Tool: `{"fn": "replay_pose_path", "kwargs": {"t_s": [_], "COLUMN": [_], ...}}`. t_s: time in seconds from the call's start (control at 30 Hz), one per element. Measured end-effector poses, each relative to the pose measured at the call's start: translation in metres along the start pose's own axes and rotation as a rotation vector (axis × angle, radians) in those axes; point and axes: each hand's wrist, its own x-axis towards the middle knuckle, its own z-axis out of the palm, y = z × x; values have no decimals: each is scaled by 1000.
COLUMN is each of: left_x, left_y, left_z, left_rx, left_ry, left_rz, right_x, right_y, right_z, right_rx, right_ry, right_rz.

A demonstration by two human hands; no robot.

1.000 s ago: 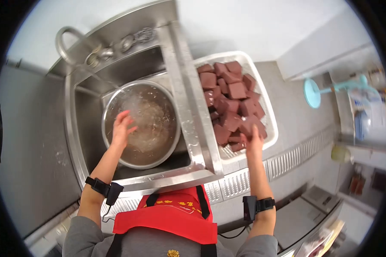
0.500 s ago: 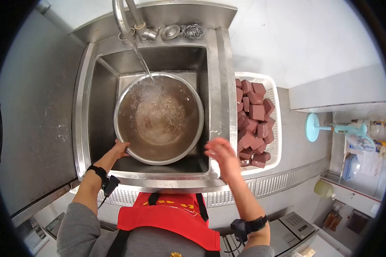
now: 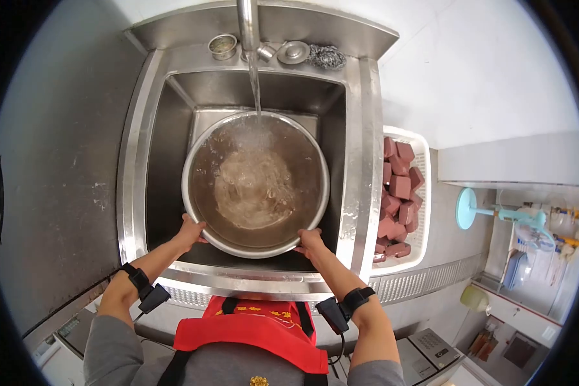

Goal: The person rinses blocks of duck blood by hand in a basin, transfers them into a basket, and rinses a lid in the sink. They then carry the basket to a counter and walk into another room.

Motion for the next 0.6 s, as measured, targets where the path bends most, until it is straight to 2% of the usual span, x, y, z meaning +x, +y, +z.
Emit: {"fn": "replay_pose_path", "kwargs": {"t_s": [0.2, 0.3, 0.5, 0.6], "left_x": [-16, -19, -21, -30], "left_y": [26, 32, 46, 57], "left_z": [-11, -9, -11, -9], "left_rx": [-134, -154, -131, -103], "left_ry": [-91, -51, -57, 0], "left_rz": [26, 57, 98, 131], "right_x": [-10, -29, -18, -17], "right_y": [-18, -29, -26, -24], "right_z": [-5, 1, -6, -6], "right_rx": [-27, -32, 57, 117], "right_ry": [-121, -35, -103, -104], "right_rz": [-30, -65, -72, -114]}}
